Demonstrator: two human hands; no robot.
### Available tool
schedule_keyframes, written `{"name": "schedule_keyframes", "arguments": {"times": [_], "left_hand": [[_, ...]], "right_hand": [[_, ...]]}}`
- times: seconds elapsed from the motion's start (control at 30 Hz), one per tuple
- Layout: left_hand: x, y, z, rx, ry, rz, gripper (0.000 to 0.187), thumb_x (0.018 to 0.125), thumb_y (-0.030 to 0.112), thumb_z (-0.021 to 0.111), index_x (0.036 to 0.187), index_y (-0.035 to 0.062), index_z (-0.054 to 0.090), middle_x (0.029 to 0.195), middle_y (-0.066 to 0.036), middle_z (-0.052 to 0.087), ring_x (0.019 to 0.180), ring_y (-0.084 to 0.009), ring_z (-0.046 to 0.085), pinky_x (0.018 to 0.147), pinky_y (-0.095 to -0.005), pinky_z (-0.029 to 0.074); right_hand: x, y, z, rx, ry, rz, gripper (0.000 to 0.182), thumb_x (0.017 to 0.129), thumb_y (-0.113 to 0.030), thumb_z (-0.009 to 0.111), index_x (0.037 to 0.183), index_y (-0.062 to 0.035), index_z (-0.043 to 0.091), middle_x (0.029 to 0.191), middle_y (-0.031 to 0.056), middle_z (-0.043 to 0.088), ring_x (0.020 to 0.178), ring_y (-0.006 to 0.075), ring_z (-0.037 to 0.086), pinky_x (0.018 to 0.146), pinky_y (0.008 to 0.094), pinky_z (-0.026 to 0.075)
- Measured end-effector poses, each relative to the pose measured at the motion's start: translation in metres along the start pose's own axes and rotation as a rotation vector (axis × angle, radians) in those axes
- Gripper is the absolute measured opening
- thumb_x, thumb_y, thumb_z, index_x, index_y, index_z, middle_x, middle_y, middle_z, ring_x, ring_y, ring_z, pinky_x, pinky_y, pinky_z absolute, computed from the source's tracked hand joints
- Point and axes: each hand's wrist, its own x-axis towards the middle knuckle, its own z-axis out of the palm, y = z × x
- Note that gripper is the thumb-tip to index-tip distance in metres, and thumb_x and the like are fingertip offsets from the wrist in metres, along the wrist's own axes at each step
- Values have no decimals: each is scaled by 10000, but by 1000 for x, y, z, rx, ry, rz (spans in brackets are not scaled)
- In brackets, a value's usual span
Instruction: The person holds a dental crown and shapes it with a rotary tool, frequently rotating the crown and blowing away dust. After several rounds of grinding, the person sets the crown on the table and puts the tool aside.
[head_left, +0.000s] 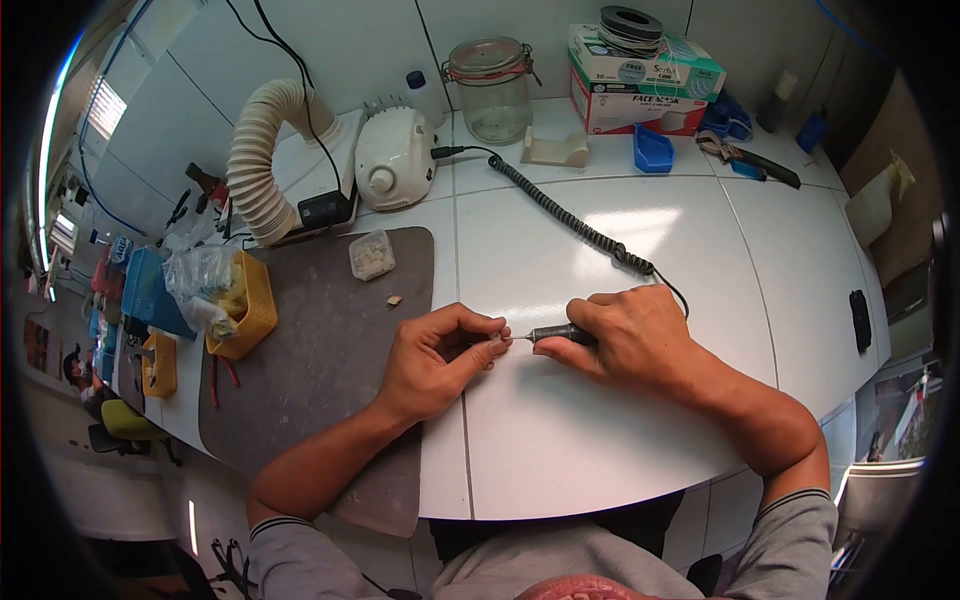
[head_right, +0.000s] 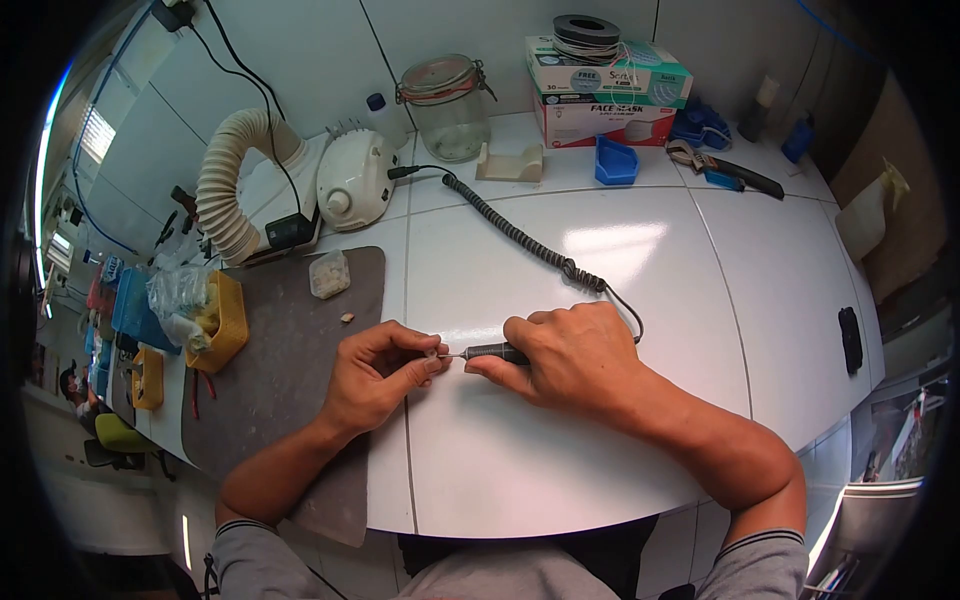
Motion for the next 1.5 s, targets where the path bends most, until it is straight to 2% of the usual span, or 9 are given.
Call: {"name": "schedule_keyframes", "arguments": {"times": [0.17,0.27,0.37,0.77,1.07,1.37,1.5], "left_hand": [[-1,4,-2,2,-30,-46,170,1028,-49,757,1185,-22,700,1162,-141,807,1119,-188,795,903,-290,661],[0,-1,-2,42,-36,23,174,1024,-54,761,1168,-9,673,1141,-128,803,1124,-190,793,923,-300,658],[0,1,-1,33,-22,13,175,1018,-59,766,1149,-7,663,1116,-119,798,1114,-186,791,941,-308,655],[0,2,0,78,-28,-8,173,1000,-44,800,1141,-15,704,1104,-92,788,1076,-150,776,947,-293,641],[0,6,0,140,-1,-8,184,974,-61,817,1063,13,675,1024,-42,745,1055,-128,766,945,-289,633],[0,7,1,50,-36,-54,168,968,-122,774,1068,-22,683,1057,-107,791,1065,-182,800,992,-323,659],[1,6,1,40,-45,-73,146,977,-121,760,1067,-29,689,1059,-110,796,1057,-179,800,985,-319,657]], "right_hand": [[1,2,0,26,-13,30,722,1047,-707,620,784,-48,757,683,120,741,547,309,710,516,445,534],[1,2,0,29,2,24,724,1046,-708,621,773,-50,748,680,120,737,546,316,708,513,455,529],[1,2,0,26,4,21,724,1044,-710,621,769,-52,745,679,120,735,546,319,707,510,460,526],[0,1,-2,16,-41,7,708,1032,-712,631,797,-58,762,682,112,734,546,319,696,515,460,516],[0,1,-3,15,-27,-3,696,1029,-707,640,806,-60,766,682,104,736,538,308,693,512,448,515],[1,1,-3,29,-35,-18,685,1030,-700,642,812,-62,764,689,105,737,555,310,703,530,450,525],[1,0,-3,22,-39,-15,689,1031,-701,643,798,-62,753,689,108,736,556,314,702,531,454,527]]}}
